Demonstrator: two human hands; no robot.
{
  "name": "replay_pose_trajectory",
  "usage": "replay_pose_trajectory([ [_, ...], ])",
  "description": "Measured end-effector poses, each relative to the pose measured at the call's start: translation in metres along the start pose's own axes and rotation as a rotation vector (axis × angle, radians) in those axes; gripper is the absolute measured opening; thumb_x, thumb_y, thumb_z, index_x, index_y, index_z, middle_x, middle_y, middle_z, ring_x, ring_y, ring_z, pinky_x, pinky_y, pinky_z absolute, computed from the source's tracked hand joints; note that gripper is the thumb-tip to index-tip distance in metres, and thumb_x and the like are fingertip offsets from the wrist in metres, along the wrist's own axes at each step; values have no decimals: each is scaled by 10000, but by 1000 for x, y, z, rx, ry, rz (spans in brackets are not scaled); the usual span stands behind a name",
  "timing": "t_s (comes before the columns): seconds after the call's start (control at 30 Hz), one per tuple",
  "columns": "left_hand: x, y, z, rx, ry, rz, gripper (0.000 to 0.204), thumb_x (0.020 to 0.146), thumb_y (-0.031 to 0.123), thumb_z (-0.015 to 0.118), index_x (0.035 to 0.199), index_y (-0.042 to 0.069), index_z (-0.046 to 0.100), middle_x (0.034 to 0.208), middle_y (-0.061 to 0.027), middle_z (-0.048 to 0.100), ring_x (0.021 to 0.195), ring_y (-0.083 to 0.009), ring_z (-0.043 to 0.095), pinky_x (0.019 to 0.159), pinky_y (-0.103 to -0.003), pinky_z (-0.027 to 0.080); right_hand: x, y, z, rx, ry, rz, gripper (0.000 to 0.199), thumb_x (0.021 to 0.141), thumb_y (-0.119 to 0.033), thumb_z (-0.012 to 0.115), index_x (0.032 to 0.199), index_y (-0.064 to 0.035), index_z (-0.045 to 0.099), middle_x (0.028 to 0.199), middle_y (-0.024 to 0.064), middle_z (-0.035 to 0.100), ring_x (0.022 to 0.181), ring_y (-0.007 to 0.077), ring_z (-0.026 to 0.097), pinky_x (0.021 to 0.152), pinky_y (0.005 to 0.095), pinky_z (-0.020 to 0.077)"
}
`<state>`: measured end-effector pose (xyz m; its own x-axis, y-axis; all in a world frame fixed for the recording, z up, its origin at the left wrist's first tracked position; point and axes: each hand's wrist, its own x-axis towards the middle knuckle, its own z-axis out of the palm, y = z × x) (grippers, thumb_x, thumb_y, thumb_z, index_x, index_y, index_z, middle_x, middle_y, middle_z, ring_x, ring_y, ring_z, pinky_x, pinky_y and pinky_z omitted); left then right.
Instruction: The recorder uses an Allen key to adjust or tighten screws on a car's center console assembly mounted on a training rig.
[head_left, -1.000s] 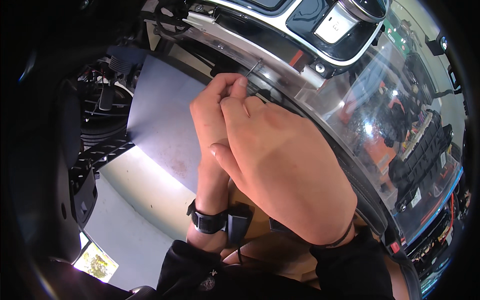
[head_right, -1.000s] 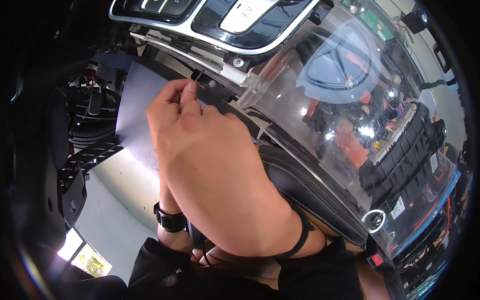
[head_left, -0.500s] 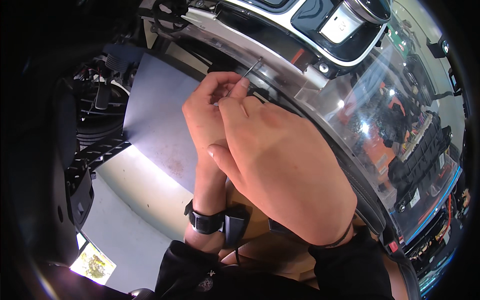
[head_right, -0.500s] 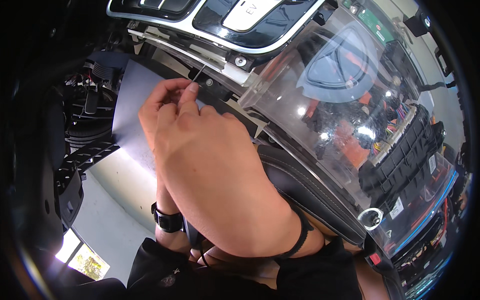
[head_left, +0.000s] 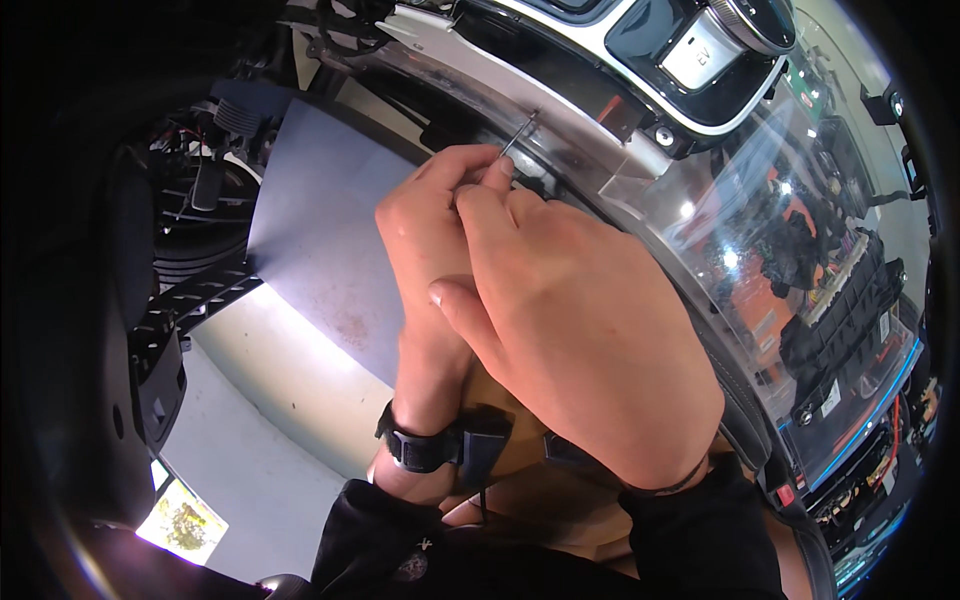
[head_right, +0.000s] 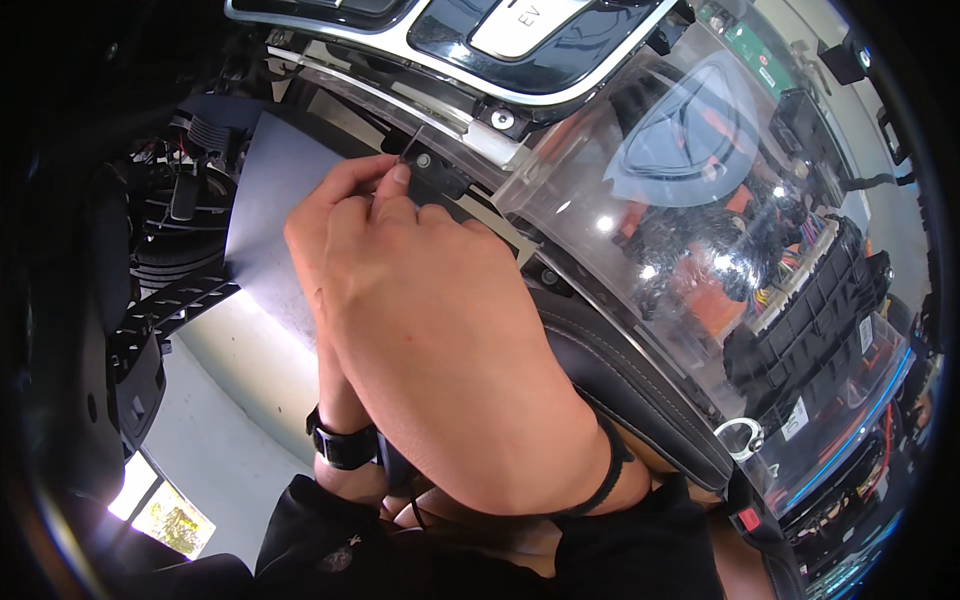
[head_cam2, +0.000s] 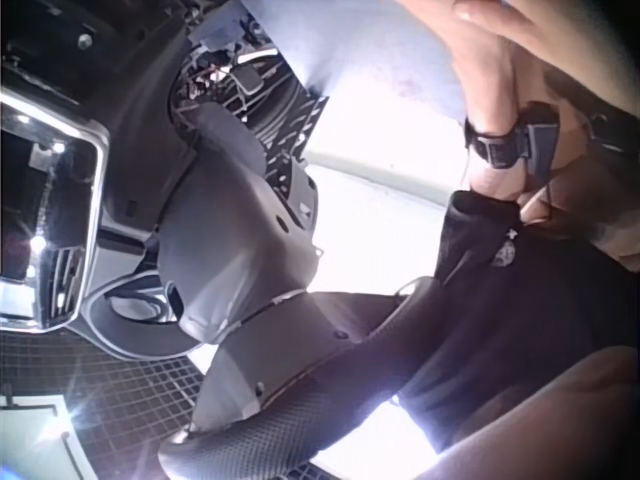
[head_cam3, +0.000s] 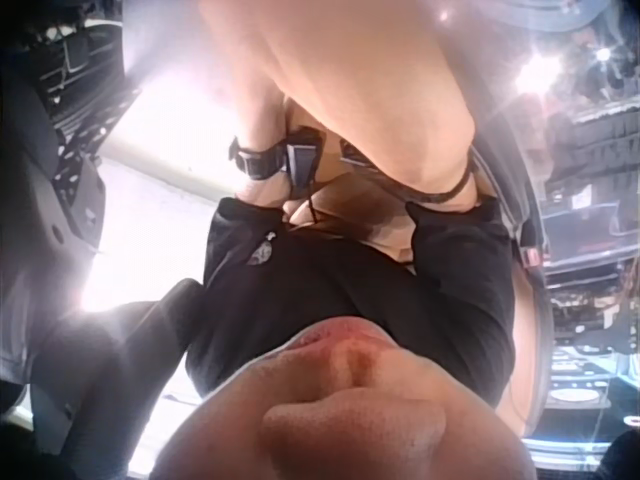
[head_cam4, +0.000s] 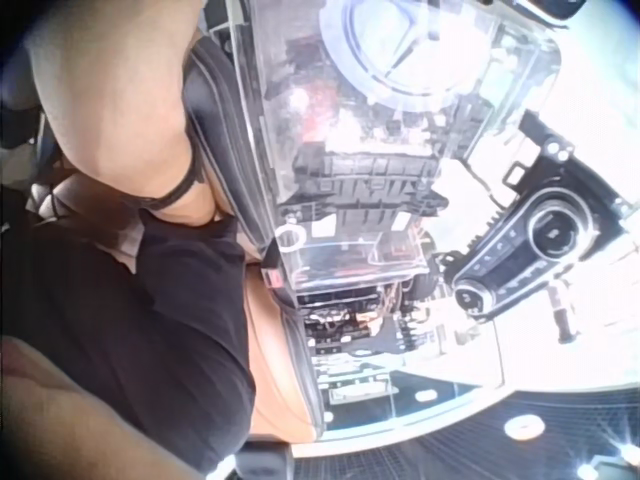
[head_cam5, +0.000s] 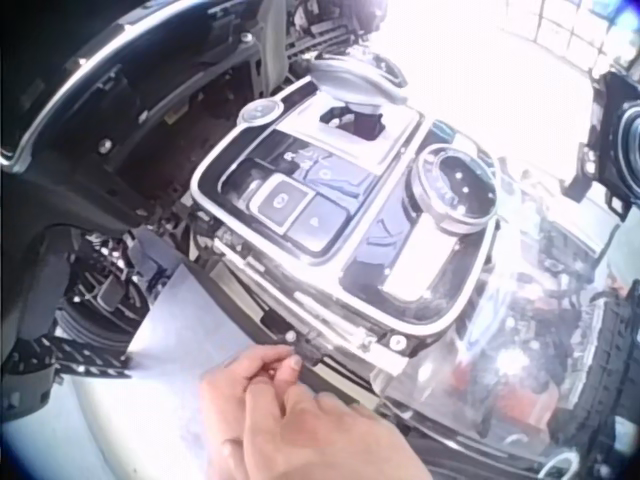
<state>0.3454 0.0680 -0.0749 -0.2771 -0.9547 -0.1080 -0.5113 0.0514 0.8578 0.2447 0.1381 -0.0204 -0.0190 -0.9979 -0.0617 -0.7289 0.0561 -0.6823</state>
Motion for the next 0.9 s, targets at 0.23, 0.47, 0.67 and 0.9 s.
replay_pose_trajectory([
  [0.23, 1, -3, -2, 48, 23, 139, 161, 892, 104, 720, 956, -38, 679, 740, -112, 648, 635, -167, 590, 600, -304, 483, 2, 1, 0, -2, -15, -16, 417, 897, -210, 678, 1120, 114, 539, 851, 192, 634, 792, 352, 649, 658, 421, 522],
  [0.47, -1, -1, 0, 39, 23, 29, 154, 913, 118, 706, 913, -29, 660, 727, -98, 636, 619, -141, 567, 582, -292, 470, 2, 0, 1, 16, -18, -1, 339, 898, -213, 678, 1044, 57, 533, 848, 180, 627, 794, 345, 652, 654, 423, 524],
  [0.67, 0, -7, 0, 50, 8, 47, 144, 919, 128, 682, 881, -10, 666, 697, -95, 616, 668, -198, 551, 639, -323, 465, 1, 0, 1, 14, -20, -2, 335, 898, -211, 676, 1042, 54, 529, 863, 176, 623, 794, 345, 650, 662, 422, 524],
  [0.9, 2, -8, -2, 127, -41, 107, 115, 891, 118, 694, 885, 15, 644, 674, -74, 595, 683, -222, 525, 654, -347, 441, 1, 1, -3, 17, -47, -3, 345, 897, -209, 675, 1061, 58, 531, 865, 176, 621, 791, 346, 645, 666, 421, 520],
])
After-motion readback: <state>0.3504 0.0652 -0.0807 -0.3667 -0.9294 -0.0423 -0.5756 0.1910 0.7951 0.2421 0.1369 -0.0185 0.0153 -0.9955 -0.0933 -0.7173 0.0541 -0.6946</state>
